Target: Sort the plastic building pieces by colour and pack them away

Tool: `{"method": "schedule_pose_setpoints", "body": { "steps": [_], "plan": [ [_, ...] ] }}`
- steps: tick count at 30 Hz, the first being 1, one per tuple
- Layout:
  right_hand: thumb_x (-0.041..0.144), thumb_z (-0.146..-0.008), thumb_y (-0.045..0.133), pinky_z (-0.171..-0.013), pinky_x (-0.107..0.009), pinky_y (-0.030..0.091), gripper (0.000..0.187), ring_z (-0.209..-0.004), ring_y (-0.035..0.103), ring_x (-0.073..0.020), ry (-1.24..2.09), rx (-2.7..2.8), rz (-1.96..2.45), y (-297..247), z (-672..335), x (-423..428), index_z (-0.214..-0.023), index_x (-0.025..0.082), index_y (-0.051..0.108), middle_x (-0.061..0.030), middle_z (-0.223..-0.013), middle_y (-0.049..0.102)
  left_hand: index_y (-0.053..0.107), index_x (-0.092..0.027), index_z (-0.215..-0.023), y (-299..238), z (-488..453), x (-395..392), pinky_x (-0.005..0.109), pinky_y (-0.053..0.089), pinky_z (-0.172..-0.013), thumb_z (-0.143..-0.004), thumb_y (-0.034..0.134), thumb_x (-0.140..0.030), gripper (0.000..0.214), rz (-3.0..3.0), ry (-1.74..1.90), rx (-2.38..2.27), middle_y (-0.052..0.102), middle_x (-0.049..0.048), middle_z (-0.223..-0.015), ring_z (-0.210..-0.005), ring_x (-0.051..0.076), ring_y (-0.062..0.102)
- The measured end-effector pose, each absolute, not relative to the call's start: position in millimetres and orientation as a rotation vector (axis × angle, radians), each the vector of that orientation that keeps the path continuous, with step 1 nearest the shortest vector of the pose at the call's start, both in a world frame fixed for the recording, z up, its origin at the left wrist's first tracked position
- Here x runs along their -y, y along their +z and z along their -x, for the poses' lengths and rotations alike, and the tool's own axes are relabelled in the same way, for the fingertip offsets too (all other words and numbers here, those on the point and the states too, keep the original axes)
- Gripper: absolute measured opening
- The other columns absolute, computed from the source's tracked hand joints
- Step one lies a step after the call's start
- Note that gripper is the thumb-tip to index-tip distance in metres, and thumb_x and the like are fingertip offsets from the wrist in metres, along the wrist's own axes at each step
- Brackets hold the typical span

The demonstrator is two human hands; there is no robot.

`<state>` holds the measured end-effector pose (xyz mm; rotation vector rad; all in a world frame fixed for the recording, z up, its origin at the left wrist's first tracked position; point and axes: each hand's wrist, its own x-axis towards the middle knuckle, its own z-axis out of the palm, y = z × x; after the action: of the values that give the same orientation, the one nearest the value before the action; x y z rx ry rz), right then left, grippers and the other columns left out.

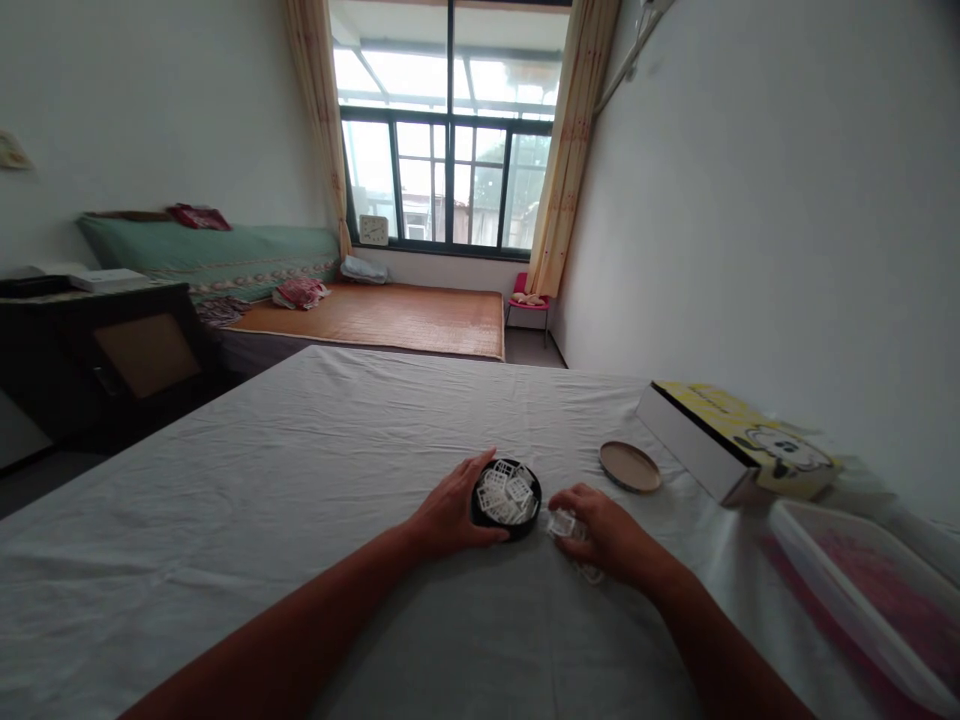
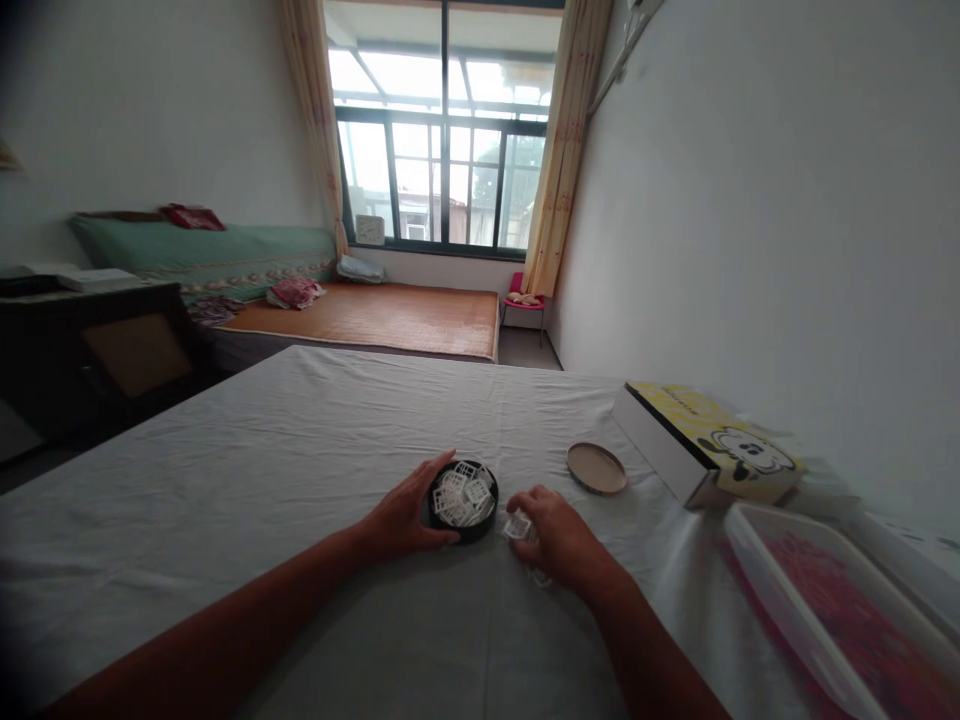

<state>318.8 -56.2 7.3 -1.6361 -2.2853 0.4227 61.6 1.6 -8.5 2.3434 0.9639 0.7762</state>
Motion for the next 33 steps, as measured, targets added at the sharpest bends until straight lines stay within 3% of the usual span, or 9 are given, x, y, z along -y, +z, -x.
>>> {"method": "schedule_pose_setpoints", "body": {
  "steps": [6,17,19,22,26,30,33],
  "plan": [
    [0.021,-0.069,0.058,-0.071,-0.029,0.042,0.022,-0.078,0.056,-0.019,0.262,2.184,1.699,-0.4,-322.8,51.3,-0.09,0.019,0.052,-0.0063,-0.086,0.061,0.022,-0.02,-0.145,-7.6,-61.3,0.9,0.042,0.032,-0.111,-0.059,0.08,-0.04,0.106,-2.349,0.765,-0.947,0.039,0.0125,-0.143,-0.132,0.03,0.037],
    [0.048,-0.076,0.057,-0.041,-0.023,0.041,0.03,-0.043,0.048,-0.0107,0.715,1.592,1.555,11.0,-317.8,41.1,-0.087,0.022,0.048,0.0073,-0.059,0.05,0.022,-0.02,-0.146,-10.5,-70.1,4.7,0.043,0.032,-0.11,-0.058,0.08,-0.046,0.108,-2.379,0.739,-0.87,0.038,0.0134,-0.144,-0.132,0.031,0.037],
    [0.051,-0.078,0.057,-0.045,-0.024,0.046,0.033,-0.047,0.052,-0.0112,0.76,1.608,1.457,19.5,-300.8,44.4,-0.091,0.021,0.051,0.0051,-0.063,0.055,0.022,-0.021,-0.146,-10.5,-72.1,6.1,0.044,0.032,-0.11,-0.058,0.08,-0.046,0.108,-2.388,0.738,-0.855,0.038,0.013,-0.145,-0.132,0.031,0.037],
    [0.053,-0.081,0.053,-0.054,-0.026,0.051,0.038,-0.069,0.063,-0.0165,0.685,1.701,1.416,29.2,-289.9,46.8,-0.102,0.021,0.058,-0.0034,-0.088,0.066,0.021,-0.022,-0.146,-11.0,-72.6,7.1,0.044,0.033,-0.11,-0.059,0.08,-0.045,0.108,-2.397,0.739,-0.853,0.037,0.0129,-0.145,-0.132,0.031,0.037],
    [0.052,-0.086,0.045,-0.072,-0.033,0.052,0.041,-0.086,0.063,-0.0212,0.435,1.736,1.576,23.7,-319.5,45.7,-0.105,0.021,0.063,-0.0079,-0.104,0.066,0.021,-0.021,-0.146,-11.9,-71.2,6.2,0.045,0.032,-0.11,-0.059,0.08,-0.046,0.108,-2.394,0.733,-0.856,0.038,0.013,-0.145,-0.132,0.031,0.037],
    [0.044,-0.058,0.078,-0.091,-0.037,0.044,0.053,-0.102,0.057,-0.026,0.508,2.136,1.579,6.2,-349.4,51.2,-0.105,0.021,0.066,-0.0087,-0.108,0.064,0.023,-0.021,-0.145,-11.0,-70.9,5.8,0.044,0.033,-0.11,-0.057,0.08,-0.045,0.108,-2.378,0.741,-0.873,0.039,0.013,-0.143,-0.131,0.031,0.038],
    [0.032,-0.051,0.081,-0.086,-0.032,0.044,0.049,-0.098,0.057,-0.0239,0.552,2.242,1.618,2.8,-350.3,56.5,-0.097,0.022,0.067,-0.0062,-0.102,0.063,0.023,-0.021,-0.145,-9.3,-70.9,6.7,0.044,0.033,-0.11,-0.058,0.08,-0.045,0.107,-2.373,0.734,-0.875,0.038,0.013,-0.144,-0.132,0.031,0.037]
  ]
}}
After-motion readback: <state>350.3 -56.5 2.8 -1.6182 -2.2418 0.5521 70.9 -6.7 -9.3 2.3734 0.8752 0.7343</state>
